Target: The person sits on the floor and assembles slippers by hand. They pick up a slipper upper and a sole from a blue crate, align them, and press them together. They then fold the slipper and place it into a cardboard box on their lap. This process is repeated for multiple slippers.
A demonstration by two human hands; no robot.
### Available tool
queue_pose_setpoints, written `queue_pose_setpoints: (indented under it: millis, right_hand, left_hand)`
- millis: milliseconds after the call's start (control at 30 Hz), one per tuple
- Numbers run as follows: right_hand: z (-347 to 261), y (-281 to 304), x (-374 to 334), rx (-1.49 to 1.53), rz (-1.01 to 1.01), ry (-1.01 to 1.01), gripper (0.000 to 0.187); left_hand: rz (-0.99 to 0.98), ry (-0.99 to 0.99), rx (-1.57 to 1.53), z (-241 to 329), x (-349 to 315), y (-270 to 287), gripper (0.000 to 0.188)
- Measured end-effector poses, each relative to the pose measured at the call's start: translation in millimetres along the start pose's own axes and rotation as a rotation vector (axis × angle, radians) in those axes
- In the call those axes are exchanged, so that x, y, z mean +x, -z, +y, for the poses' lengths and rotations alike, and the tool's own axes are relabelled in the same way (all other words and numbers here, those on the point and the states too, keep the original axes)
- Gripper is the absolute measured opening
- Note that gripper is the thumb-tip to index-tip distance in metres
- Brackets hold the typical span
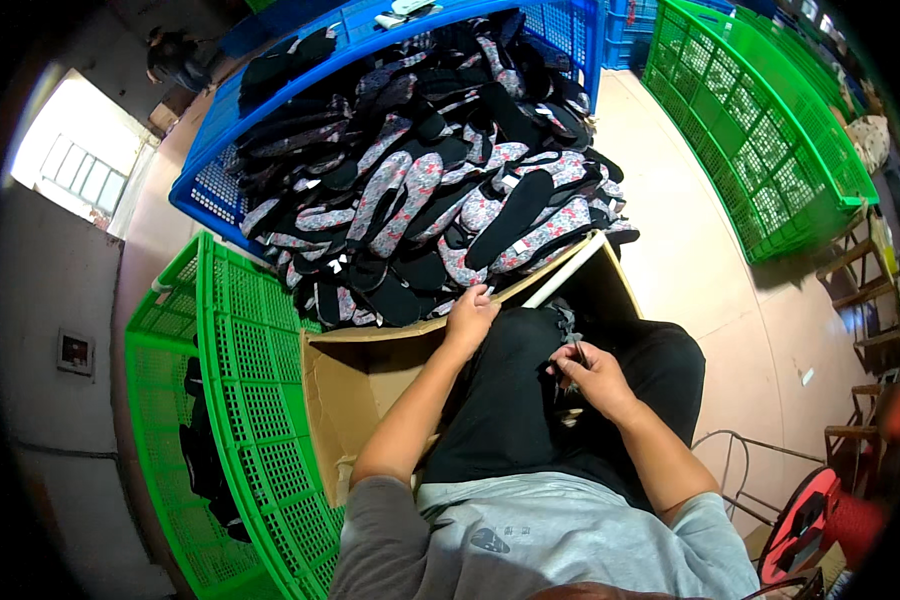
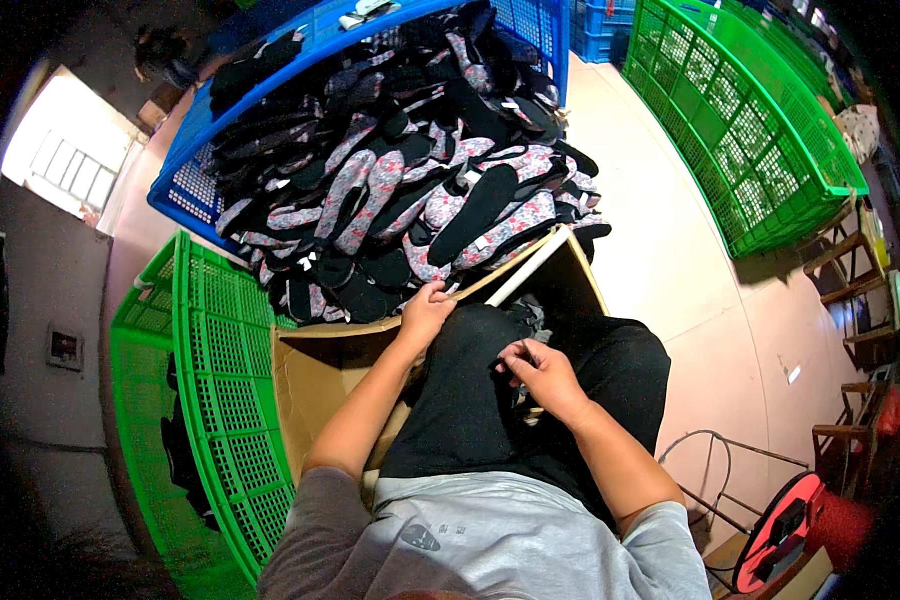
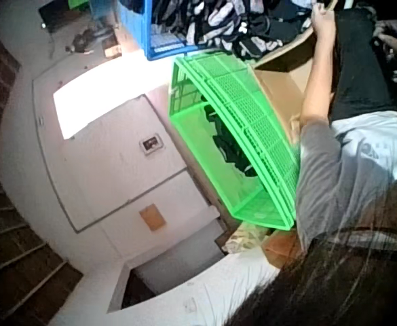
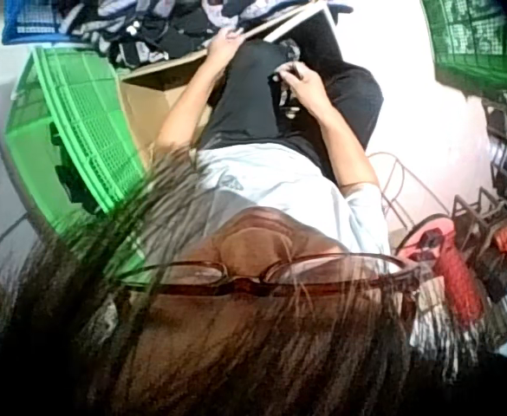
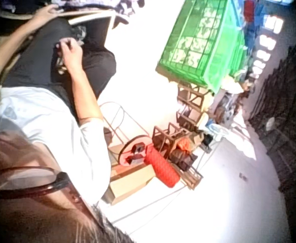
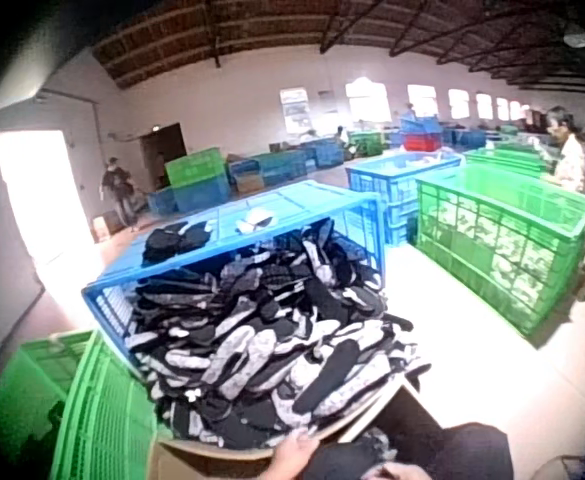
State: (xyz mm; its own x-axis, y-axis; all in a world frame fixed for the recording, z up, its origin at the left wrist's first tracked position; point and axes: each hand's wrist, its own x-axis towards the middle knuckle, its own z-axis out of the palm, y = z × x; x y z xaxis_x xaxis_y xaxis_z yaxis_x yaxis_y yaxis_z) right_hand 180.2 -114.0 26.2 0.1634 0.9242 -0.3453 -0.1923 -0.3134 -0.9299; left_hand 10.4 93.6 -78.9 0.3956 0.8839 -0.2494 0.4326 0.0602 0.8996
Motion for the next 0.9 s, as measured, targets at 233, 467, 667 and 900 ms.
queue_pose_setpoints:
  millis: [233,467,667,900]
  right_hand:
    - [1,-3,7,-0.055,-0.044,-0.027,0.012]
    - [9,-2,15,-0.017,-0.009,-0.026,0.012]
    - [8,-1,16,-0.022,0.016,-0.006,0.012]
    - [9,4,18,0.122,0.179,0.079,0.014]
  left_hand:
    - [0.169,0.235,-0.190,-67,122,-4,0.055]
    - [0.092,0.519,-0.551,-18,131,-16,0.049]
    - [0.086,0.470,-0.830,-25,120,-7,0.049]
    - [0.274,-0.131,-0.280,-2,79,64,0.032]
